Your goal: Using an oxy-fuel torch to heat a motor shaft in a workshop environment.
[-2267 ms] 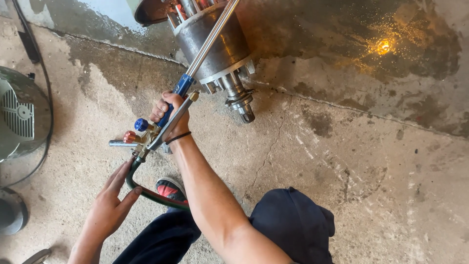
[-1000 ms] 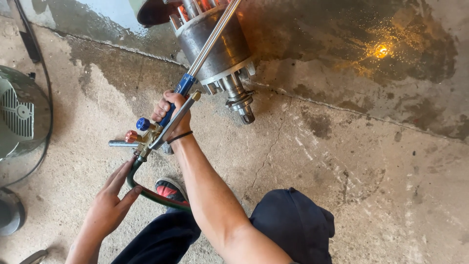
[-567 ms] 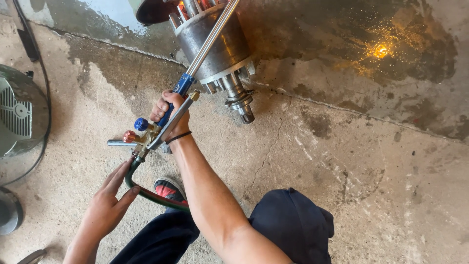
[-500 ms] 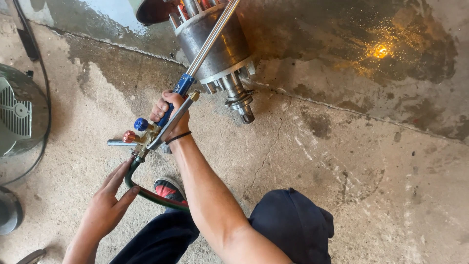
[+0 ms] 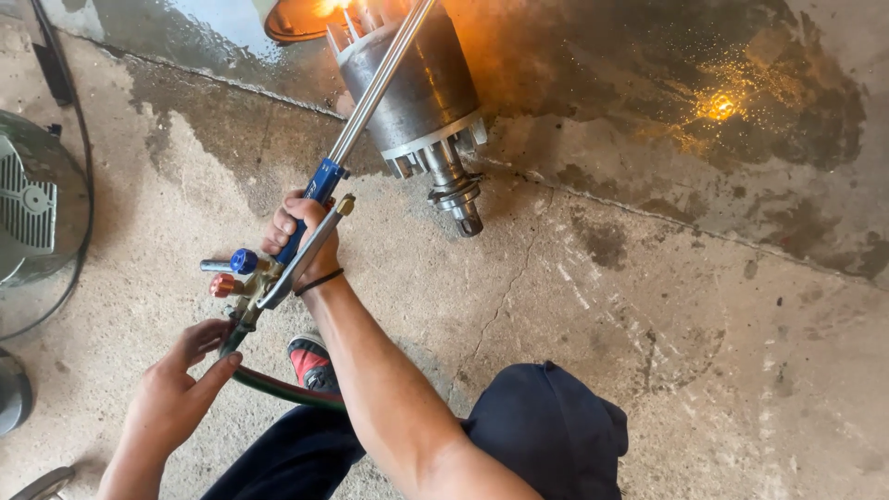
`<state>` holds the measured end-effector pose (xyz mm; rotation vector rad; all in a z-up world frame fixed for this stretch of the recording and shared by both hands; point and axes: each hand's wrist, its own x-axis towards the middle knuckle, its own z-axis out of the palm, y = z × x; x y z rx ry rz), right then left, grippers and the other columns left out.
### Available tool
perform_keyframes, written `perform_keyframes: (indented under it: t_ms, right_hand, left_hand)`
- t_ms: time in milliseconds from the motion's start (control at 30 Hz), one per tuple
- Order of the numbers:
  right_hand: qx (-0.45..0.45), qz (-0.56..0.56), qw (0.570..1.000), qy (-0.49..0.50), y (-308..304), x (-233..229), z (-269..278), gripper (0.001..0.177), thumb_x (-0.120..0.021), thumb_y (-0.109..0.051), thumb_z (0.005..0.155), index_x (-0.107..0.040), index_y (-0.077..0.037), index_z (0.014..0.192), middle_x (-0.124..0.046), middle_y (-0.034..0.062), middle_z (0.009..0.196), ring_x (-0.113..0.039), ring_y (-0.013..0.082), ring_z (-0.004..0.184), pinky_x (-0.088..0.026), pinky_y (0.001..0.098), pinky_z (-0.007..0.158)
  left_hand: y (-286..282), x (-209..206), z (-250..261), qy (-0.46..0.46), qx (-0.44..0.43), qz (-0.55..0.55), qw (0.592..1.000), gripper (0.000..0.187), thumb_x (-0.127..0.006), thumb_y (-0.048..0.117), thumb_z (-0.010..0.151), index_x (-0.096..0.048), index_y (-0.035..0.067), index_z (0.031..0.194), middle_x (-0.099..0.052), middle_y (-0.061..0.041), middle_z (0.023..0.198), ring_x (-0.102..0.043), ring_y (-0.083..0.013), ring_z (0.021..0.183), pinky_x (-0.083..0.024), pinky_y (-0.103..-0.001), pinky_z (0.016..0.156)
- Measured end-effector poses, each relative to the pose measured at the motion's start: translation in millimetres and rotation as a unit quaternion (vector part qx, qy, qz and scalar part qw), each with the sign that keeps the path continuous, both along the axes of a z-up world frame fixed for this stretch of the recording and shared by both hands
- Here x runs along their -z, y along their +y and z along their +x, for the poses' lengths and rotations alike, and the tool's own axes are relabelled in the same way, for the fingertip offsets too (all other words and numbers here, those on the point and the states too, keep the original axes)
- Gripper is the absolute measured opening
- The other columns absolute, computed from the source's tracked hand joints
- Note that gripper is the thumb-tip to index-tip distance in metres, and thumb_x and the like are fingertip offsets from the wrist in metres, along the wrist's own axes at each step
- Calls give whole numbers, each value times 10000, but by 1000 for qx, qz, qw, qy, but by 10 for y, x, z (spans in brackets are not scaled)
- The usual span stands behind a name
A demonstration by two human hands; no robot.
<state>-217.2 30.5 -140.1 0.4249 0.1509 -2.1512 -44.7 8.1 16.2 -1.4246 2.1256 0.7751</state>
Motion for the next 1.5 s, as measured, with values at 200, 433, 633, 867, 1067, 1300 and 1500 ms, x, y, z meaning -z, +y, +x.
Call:
perform_keyframes:
  t_ms: [200,433,633,867,1067,1300,1500]
  right_hand:
    - [-35,-14,999,-1,14,-135,224,161,-604,-168,844,-496,-227,740,-443,-100,564,-414,67,474,-358,222,453]
    - [-45,10,999,-1,18,-176,542,169,-613,-176,834,-508,-230,713,-457,-100,544,-423,62,454,-357,226,439]
    - [-70,10,997,22,-7,-67,714,187,-612,-212,833,-494,-236,690,-473,-102,567,-433,69,483,-385,237,480]
    - [-74,32,997,-11,-4,-98,712,161,-613,-204,828,-494,-243,728,-443,-106,545,-419,68,460,-358,234,460]
    - [-78,49,995,-30,21,-160,684,148,-592,-182,822,-487,-244,737,-422,-116,551,-389,47,467,-335,216,468]
    - [-66,42,997,-14,-12,-154,690,141,-604,-178,823,-506,-225,733,-436,-102,539,-429,62,452,-350,226,445]
    - [-64,42,997,-14,-16,-158,679,139,-603,-175,818,-503,-221,734,-432,-102,545,-420,60,460,-351,223,454]
  left_hand:
    - [-86,78,237,2,-14,1,1000,480,-757,323,834,-628,187,1275,-780,-38,1257,-668,-159,1296,-496,-383,1009]
    - [-244,121,456,-60,22,32,997,469,-782,280,816,-633,173,1248,-789,-3,1291,-708,-181,1264,-512,-403,1073]
    - [-269,121,519,-117,52,33,991,500,-777,325,837,-606,198,1289,-765,67,1340,-708,-178,1269,-510,-421,1093]
    - [-258,119,530,-143,76,25,986,490,-735,386,854,-586,240,1298,-755,120,1346,-717,-191,1253,-532,-438,1042]
    - [-252,120,556,-120,57,40,990,512,-732,381,859,-578,211,1317,-748,60,1357,-722,-215,1242,-526,-440,1063]
    - [-250,107,538,-120,63,34,990,499,-743,366,853,-583,205,1297,-746,65,1356,-726,-216,1230,-529,-440,1044]
    - [-262,76,503,-118,51,46,991,506,-725,399,854,-592,201,1300,-749,51,1358,-713,-204,1260,-515,-441,1077]
